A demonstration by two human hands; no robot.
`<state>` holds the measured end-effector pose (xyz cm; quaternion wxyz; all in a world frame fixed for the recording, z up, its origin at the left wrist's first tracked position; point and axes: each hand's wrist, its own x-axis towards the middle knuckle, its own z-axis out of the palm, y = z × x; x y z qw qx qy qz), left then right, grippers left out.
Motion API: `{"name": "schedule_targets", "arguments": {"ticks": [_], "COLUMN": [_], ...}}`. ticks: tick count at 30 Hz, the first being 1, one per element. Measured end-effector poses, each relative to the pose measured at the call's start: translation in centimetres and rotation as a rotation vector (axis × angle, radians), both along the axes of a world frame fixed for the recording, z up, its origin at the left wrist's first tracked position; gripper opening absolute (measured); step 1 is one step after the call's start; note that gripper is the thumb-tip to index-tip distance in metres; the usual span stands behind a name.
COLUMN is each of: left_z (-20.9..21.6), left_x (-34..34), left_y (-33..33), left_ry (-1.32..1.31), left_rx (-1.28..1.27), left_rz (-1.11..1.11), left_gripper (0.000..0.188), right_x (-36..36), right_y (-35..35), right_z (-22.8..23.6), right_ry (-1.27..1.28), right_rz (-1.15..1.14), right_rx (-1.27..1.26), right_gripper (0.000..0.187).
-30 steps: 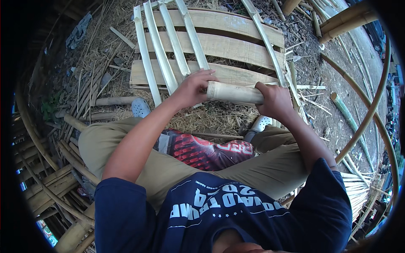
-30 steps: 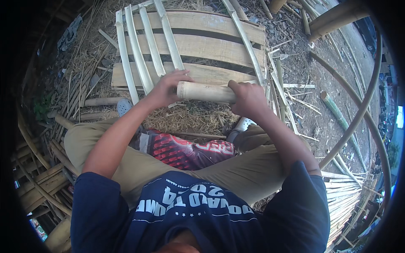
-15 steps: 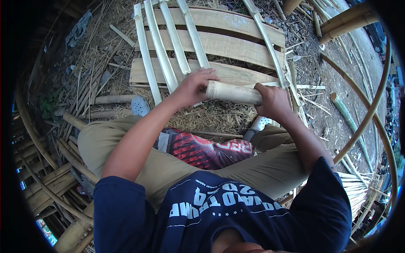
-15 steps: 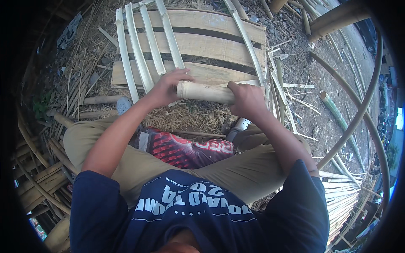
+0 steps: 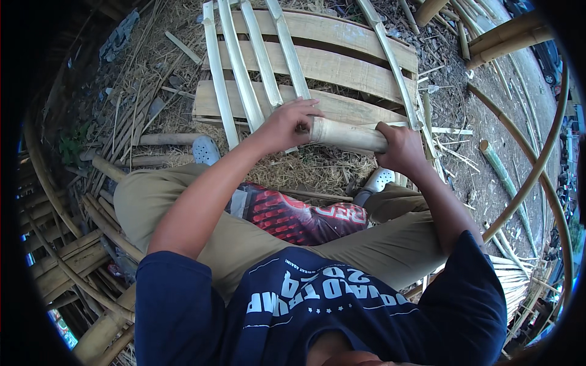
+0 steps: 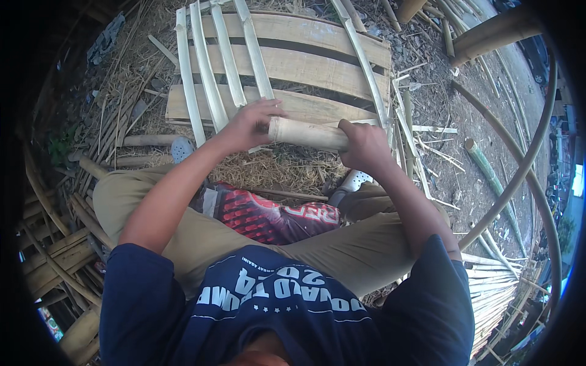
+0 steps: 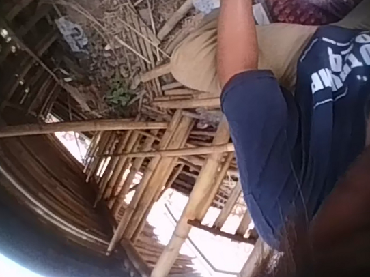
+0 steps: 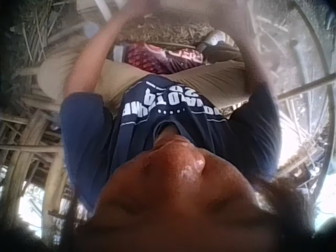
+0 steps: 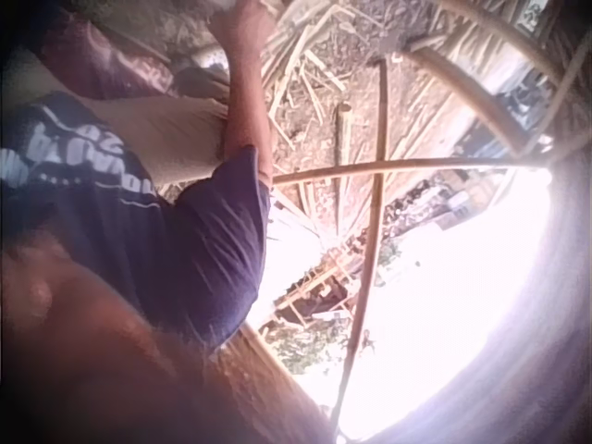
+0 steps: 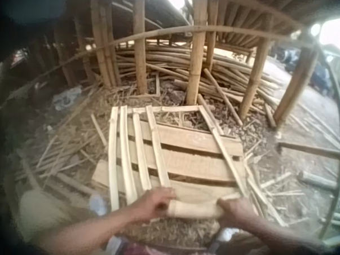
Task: The person aligns bamboo slats on a wooden frame and uses a large bamboo pole to press the slats into place within the structure.
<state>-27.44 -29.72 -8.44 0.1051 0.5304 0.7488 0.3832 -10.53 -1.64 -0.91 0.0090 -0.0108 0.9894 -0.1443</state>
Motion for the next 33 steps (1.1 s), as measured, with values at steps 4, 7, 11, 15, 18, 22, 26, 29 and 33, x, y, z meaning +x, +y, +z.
{"name": "schedule_targets", "arguments": {"ticks": [4,7,11,15,18,22,26,29,33], "left_z": [-0.1,-0.3,0.5,0.2,0.6,0.4,1.4,0.6,0.2], "left_x": [0.1,-0.6,0.6,-0.1,0.5,0.1,0.9,0.1,0.4], "left_y": [0.1,-0.5,0.2,-0.1,0.2,-0.1,0.4,0.2,-0.1], "left_ry": [0.013,0.053,-0.101,0.027,-0.024,0.007,-0.152,-0.004,-0.077], "left_rx": [0.018,0.005,0.034,0.017,0.039,0.029,0.005,0.056,-0.011], "left_rz": [0.025,-0.045,0.095,-0.026,0.028,0.005,0.117,0.001,0.028], "left_gripper": [0.042,0.042,0.043,0.043,0.032,0.021,0.019,0.019,0.046], "right_x": [-0.2,-0.2,0.4,-0.1,0.2,0.0,0.9,0.0,0.5], "right_y": [-0.4,-0.1,-0.3,-0.1,-0.5,0.5,-0.7,0.3,-0.1], "right_z": [0.3,0.0,0.6,0.2,0.6,-0.3,1.5,0.4,1.2], "right_ry": [-0.027,-0.051,0.123,-0.1,-0.018,-0.051,0.106,-0.049,0.041], "right_rz": [0.01,0.024,0.029,0.029,0.022,0.05,0.054,0.052,0.02], "right_rx": [0.038,0.047,-0.178,0.063,-0.015,0.032,-0.121,0.134,-0.02], "right_gripper": [0.042,0.04,0.038,0.038,0.039,0.041,0.041,0.038,0.039]}}
